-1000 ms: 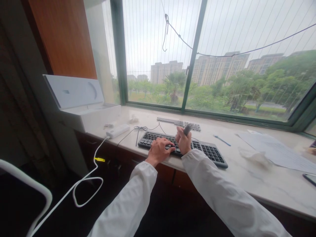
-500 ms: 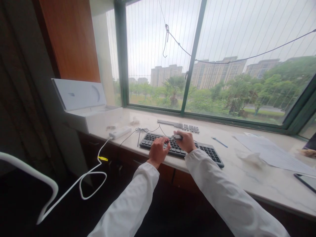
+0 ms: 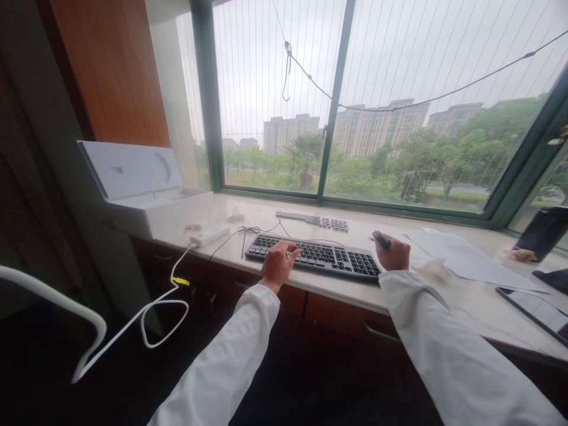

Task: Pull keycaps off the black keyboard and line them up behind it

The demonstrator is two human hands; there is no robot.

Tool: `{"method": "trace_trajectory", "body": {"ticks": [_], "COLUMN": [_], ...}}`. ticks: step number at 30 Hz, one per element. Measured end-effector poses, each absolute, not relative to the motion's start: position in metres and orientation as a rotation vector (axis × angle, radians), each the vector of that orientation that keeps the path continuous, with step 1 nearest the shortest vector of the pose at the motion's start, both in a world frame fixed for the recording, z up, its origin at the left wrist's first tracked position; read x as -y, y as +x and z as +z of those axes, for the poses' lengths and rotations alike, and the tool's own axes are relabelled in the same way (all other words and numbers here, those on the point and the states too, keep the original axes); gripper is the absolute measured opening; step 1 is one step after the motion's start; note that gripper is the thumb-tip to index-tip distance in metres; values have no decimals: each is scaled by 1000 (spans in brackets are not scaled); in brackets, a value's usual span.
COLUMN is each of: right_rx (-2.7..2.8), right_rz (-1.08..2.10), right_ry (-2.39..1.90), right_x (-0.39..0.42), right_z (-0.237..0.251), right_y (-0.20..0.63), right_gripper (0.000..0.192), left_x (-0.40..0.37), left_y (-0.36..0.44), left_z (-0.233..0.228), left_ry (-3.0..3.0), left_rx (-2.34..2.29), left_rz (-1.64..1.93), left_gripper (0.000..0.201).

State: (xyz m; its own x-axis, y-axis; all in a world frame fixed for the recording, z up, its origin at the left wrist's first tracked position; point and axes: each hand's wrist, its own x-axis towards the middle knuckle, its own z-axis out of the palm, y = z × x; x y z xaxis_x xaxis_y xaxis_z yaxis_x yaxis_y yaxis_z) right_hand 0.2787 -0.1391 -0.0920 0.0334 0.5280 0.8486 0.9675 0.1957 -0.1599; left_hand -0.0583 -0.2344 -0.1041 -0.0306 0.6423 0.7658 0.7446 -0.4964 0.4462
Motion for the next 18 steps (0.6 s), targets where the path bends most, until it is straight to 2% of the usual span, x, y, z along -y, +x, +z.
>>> {"method": "trace_trajectory", "body": {"ticks": [8,18], "right_rx": [1816,2100], "right_rz": [-536,-489], "right_ry": [-1535,-1501], "right_x": [141,147], "right_z": [-95,-64], "right_y": [268,249], "right_gripper": [38,36], "left_x": [239,244], "left_y": [-58,-57], "left_z": [-102,-98], "left_ry": [-2096,-2078], "left_rx": [1576,1551], "left_rz": [-1558,-1568], "left_gripper": [38,34]}}
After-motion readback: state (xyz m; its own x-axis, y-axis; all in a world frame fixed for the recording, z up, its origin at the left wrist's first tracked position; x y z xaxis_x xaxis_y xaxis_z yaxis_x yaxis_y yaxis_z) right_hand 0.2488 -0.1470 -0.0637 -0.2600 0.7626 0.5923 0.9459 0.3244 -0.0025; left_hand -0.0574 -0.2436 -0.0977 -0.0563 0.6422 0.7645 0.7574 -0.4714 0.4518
